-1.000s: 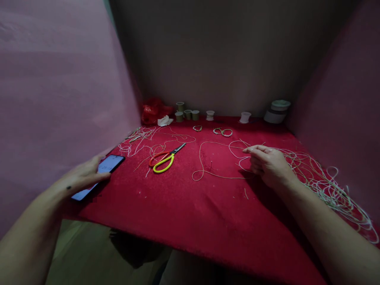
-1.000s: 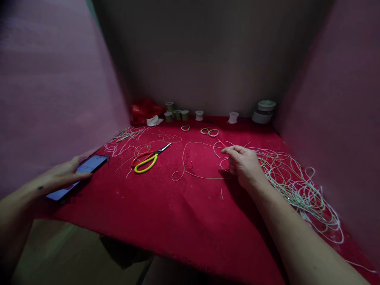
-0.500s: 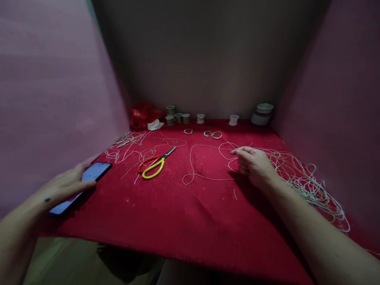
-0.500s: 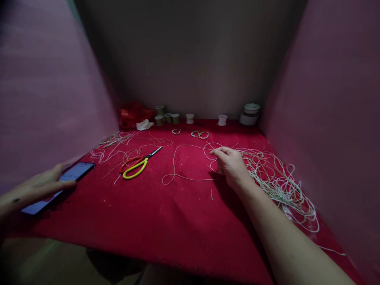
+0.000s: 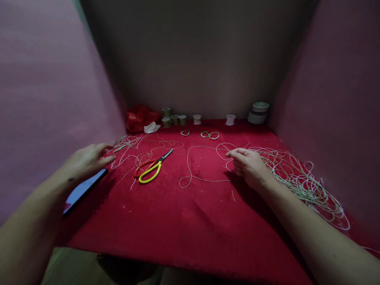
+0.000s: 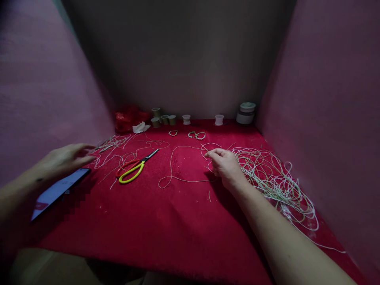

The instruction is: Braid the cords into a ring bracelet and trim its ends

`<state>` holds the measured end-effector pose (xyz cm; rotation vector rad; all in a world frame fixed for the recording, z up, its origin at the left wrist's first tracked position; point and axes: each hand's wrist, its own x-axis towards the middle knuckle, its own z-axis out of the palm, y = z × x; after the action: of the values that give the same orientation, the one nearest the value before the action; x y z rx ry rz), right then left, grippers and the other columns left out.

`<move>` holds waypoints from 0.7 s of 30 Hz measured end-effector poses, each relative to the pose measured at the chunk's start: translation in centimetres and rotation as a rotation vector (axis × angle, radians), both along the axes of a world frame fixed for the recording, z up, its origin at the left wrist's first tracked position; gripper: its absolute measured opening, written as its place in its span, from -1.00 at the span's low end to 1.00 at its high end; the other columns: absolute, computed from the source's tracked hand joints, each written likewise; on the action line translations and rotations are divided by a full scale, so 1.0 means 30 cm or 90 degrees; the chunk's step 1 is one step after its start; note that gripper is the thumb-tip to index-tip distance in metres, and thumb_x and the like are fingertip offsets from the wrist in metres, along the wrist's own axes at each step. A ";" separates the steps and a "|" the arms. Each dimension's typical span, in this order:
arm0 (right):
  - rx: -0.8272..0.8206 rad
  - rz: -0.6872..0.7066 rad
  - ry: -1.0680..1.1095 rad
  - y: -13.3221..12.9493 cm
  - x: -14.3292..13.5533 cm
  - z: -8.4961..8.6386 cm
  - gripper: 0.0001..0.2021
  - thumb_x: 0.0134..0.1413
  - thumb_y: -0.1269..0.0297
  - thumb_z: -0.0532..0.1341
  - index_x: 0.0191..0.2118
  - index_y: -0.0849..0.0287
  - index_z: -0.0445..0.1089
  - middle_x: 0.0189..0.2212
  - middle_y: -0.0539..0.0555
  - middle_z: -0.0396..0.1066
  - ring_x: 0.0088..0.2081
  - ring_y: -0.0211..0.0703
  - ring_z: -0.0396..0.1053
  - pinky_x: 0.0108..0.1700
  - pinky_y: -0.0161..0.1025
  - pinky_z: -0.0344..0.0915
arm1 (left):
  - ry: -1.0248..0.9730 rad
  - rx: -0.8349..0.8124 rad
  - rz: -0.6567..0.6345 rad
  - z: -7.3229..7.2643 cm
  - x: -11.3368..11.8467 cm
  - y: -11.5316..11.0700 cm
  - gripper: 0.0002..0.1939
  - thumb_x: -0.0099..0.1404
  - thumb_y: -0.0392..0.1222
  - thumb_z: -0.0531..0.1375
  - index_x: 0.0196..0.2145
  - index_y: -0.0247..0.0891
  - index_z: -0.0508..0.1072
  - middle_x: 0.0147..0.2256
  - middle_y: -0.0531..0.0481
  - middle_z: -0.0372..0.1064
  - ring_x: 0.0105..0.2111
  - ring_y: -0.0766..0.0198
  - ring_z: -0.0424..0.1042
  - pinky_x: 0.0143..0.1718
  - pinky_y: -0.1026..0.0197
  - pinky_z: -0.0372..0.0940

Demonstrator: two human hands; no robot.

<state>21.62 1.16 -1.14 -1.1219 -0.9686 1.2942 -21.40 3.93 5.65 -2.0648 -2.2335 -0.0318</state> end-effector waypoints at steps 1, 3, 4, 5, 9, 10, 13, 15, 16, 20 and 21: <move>0.003 0.000 -0.009 0.000 -0.003 -0.003 -0.84 -0.15 0.23 0.29 -0.49 0.21 0.35 -0.79 -0.20 -0.05 -0.74 -0.45 -0.16 -0.69 -0.38 -0.20 | -0.019 -0.017 -0.024 0.008 0.040 0.047 -0.48 0.28 -0.03 0.02 0.05 -0.45 0.39 -0.03 -0.26 0.45 -0.09 -0.02 0.44 -0.05 0.05 0.27; 0.010 -0.003 -0.035 0.001 -0.007 -0.009 -0.85 -0.13 0.23 0.27 -0.49 0.20 0.35 -0.80 -0.19 -0.03 -0.75 -0.43 -0.13 -0.70 -0.37 -0.17 | -0.053 -0.055 -0.069 0.006 0.116 0.146 -0.61 0.33 -0.07 0.06 -0.01 -0.37 0.43 -0.05 -0.16 0.46 -0.06 0.07 0.42 0.01 0.07 0.25; 0.012 -0.004 -0.048 0.002 -0.009 -0.013 -0.86 -0.12 0.23 0.26 -0.50 0.19 0.35 -0.80 -0.18 -0.02 -0.75 -0.42 -0.12 -0.70 -0.37 -0.16 | -0.070 -0.073 -0.093 -0.002 0.151 0.194 -0.64 0.34 -0.07 0.08 -0.03 -0.35 0.43 -0.06 -0.13 0.45 -0.06 0.09 0.41 0.01 0.04 0.27; 0.014 -0.006 -0.062 0.003 -0.010 -0.016 -0.86 -0.11 0.24 0.25 -0.50 0.19 0.35 -0.80 -0.18 -0.02 -0.75 -0.42 -0.11 -0.70 -0.36 -0.14 | -0.084 -0.091 -0.105 -0.014 0.184 0.240 -0.66 0.34 -0.05 0.12 -0.05 -0.34 0.42 -0.08 -0.12 0.44 -0.09 0.10 0.43 -0.04 -0.03 0.31; 0.027 -0.010 -0.110 0.015 -0.011 -0.033 -0.86 -0.08 0.22 0.23 -0.49 0.18 0.37 -0.80 -0.18 -0.01 -0.74 -0.41 -0.10 -0.68 -0.35 -0.14 | -0.095 -0.153 -0.136 -0.067 0.284 0.376 -0.68 0.32 -0.10 0.17 -0.03 -0.31 0.41 -0.05 -0.13 0.39 -0.13 0.13 0.43 -0.14 -0.01 0.39; 0.031 -0.011 -0.123 0.018 -0.010 -0.037 -0.85 -0.07 0.21 0.22 -0.49 0.18 0.37 -0.79 -0.17 0.00 -0.74 -0.40 -0.10 -0.67 -0.35 -0.15 | -0.091 -0.166 -0.143 -0.076 0.300 0.394 -0.68 0.32 -0.11 0.18 -0.02 -0.31 0.40 -0.04 -0.13 0.38 -0.13 0.14 0.43 -0.15 -0.01 0.39; 0.037 0.001 -0.154 0.025 -0.012 -0.047 -0.85 -0.05 0.21 0.21 -0.50 0.18 0.38 -0.80 -0.16 0.03 -0.74 -0.39 -0.07 -0.65 -0.33 -0.17 | -0.074 -0.194 -0.181 -0.087 0.331 0.417 -0.66 0.32 -0.09 0.18 -0.01 -0.32 0.40 -0.03 -0.11 0.37 -0.12 0.09 0.42 -0.14 -0.01 0.39; 0.035 0.011 -0.166 0.027 -0.014 -0.049 -0.85 -0.03 0.23 0.19 -0.50 0.17 0.38 -0.81 -0.15 0.03 -0.73 -0.38 -0.07 -0.64 -0.33 -0.19 | -0.063 -0.212 -0.216 -0.087 0.344 0.417 -0.65 0.31 -0.07 0.18 -0.02 -0.33 0.41 -0.03 -0.09 0.38 -0.11 0.05 0.42 -0.13 -0.02 0.39; 0.034 0.014 -0.169 0.027 -0.016 -0.050 -0.85 -0.02 0.24 0.18 -0.49 0.17 0.38 -0.81 -0.15 0.03 -0.73 -0.38 -0.07 -0.63 -0.33 -0.20 | -0.057 -0.219 -0.233 -0.087 0.351 0.415 -0.64 0.31 -0.07 0.18 -0.02 -0.32 0.41 -0.03 -0.09 0.37 -0.11 0.05 0.42 -0.13 -0.02 0.39; 0.035 0.022 -0.174 0.028 -0.020 -0.052 -0.86 0.01 0.28 0.16 -0.48 0.17 0.38 -0.81 -0.15 0.02 -0.72 -0.38 -0.10 -0.61 -0.32 -0.19 | -0.042 -0.228 -0.286 -0.091 0.381 0.393 -0.65 0.32 -0.08 0.18 -0.01 -0.31 0.40 -0.02 -0.11 0.37 -0.11 0.08 0.42 -0.13 -0.02 0.39; 0.039 0.024 -0.176 0.028 -0.020 -0.053 -0.86 0.01 0.28 0.16 -0.48 0.17 0.38 -0.81 -0.15 0.02 -0.72 -0.38 -0.10 -0.60 -0.32 -0.18 | -0.043 -0.226 -0.297 -0.094 0.389 0.382 -0.66 0.32 -0.08 0.17 -0.01 -0.31 0.40 -0.03 -0.11 0.37 -0.11 0.08 0.42 -0.13 -0.02 0.39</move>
<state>21.02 2.01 -2.73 -1.2615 -1.2302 1.1490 -9.72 15.40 2.83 -2.7688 -1.8412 0.2815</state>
